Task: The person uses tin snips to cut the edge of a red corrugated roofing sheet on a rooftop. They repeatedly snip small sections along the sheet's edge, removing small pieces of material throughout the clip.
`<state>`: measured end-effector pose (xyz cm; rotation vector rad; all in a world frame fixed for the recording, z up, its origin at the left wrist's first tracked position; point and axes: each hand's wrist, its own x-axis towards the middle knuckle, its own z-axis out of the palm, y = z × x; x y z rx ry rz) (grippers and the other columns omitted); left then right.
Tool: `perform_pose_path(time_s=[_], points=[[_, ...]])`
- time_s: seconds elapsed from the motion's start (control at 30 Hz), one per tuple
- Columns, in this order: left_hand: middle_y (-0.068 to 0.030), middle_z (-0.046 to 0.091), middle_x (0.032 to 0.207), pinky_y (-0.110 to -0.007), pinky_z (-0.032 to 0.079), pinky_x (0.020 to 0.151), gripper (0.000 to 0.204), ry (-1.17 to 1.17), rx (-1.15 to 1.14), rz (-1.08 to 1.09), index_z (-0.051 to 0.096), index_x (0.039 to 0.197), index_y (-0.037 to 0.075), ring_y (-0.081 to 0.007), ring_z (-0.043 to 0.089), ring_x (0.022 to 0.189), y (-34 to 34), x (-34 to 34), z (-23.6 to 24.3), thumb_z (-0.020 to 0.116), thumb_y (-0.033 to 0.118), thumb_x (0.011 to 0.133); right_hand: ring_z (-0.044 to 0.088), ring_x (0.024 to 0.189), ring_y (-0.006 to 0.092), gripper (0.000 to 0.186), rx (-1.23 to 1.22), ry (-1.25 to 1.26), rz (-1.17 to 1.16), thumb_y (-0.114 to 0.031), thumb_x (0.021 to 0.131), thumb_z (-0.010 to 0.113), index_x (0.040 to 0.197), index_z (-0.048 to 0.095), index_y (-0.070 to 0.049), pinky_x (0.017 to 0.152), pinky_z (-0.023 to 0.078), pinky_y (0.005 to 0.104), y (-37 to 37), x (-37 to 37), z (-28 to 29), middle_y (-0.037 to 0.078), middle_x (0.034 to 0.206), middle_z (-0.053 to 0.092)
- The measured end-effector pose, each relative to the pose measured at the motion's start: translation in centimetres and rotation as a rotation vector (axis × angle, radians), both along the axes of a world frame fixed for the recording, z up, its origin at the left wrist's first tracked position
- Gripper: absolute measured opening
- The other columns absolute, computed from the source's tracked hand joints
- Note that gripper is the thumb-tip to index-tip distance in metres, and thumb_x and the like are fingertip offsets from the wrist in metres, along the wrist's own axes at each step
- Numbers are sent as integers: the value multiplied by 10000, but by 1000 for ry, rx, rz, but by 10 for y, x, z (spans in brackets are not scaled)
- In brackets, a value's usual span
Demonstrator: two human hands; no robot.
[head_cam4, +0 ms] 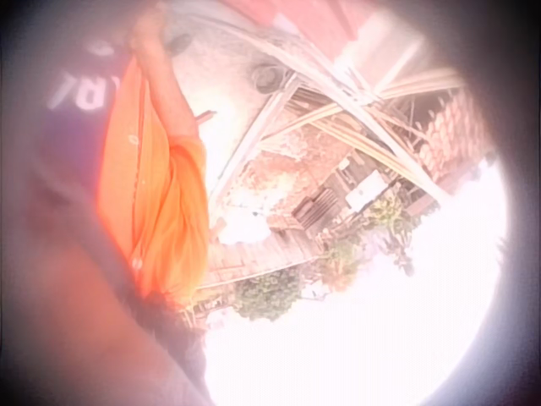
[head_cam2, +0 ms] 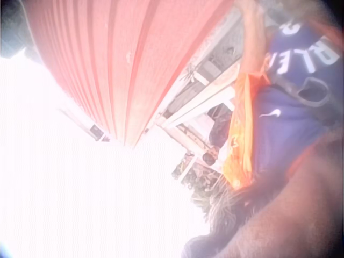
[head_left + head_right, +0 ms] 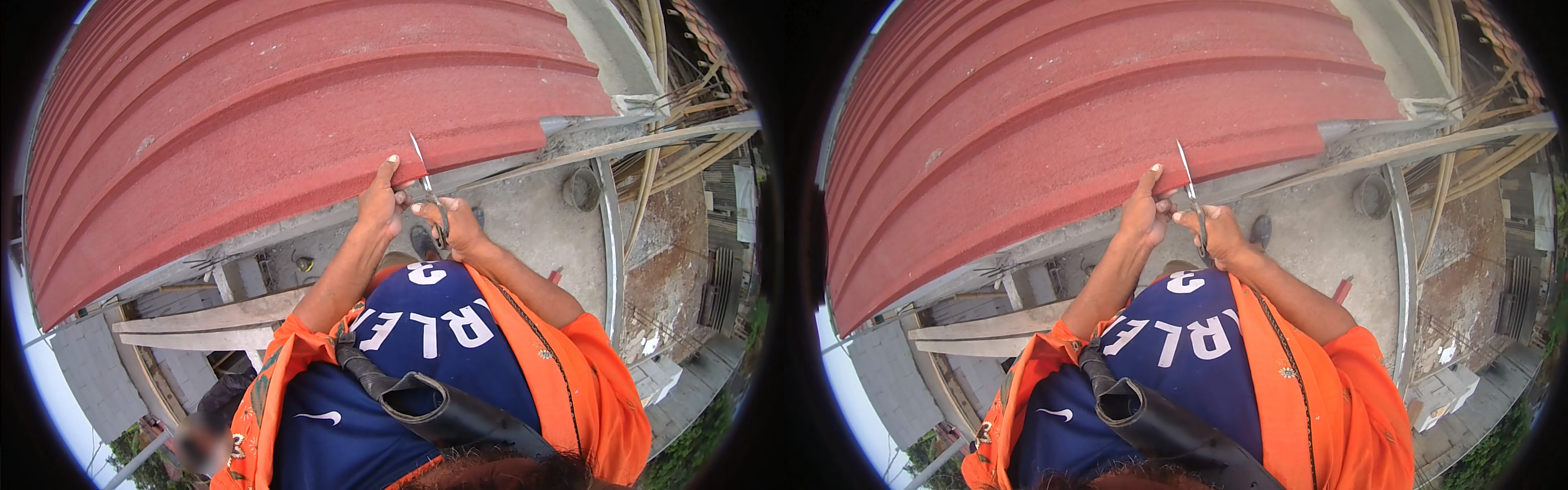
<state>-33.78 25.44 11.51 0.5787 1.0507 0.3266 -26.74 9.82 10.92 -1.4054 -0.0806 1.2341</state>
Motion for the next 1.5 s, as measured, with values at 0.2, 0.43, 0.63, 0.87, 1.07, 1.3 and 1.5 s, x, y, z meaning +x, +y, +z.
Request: perform_pose_path(time_s=[0.2,0.43,0.63,0.87,1.07,1.3,1.5], points=[[-65,676,1031,-387,468,836,281,41,9,-31,690,1183,178,-79,434,603,0,6,12,773,404,1039,478,542,78,360,37,-90,14,-322,932,886,826,679,-48,488,313,306,-5,-6,-22,-13,628,540],[-54,673,1020,-344,471,790,290,30,20,-1,690,1161,123,-83,435,604,-4,1,4,779,372,1042,539,494,90,439,-53,102,122,-484,929,898,830,704,-103,464,370,276,-4,21,13,-14,632,596],[-67,687,1007,-316,449,767,290,-31,30,-9,688,1154,92,-78,447,612,-2,8,26,755,360,1068,655,548,153,639,-106,146,199,-729,830,858,850,686,-114,546,496,290,1,43,49,25,684,653],[-17,700,1013,-324,440,783,260,-22,76,-27,693,1160,117,-75,452,639,-4,16,61,750,353,1070,694,555,152,583,-140,113,248,-692,875,837,820,691,-131,492,470,274,8,65,78,15,675,661],[3,708,960,-333,466,793,222,-56,32,-12,704,1123,139,-78,469,651,0,14,44,754,348,1068,628,502,149,607,-131,120,186,-648,832,895,824,674,-83,432,374,268,17,60,68,39,652,620],[-6,698,917,-310,463,746,217,-54,28,-9,706,1090,133,-79,516,666,-4,9,41,760,343,1070,540,463,121,522,-53,55,40,-529,912,887,823,676,-60,407,364,279,15,34,45,19,639,565],[-32,696,962,-325,475,770,246,-43,25,5,713,1109,112,-95,506,664,-3,9,37,765,349,1069,494,470,91,425,-4,-18,-15,-414,986,850,847,699,-42,404,368,281,19,21,38,-16,648,515]])
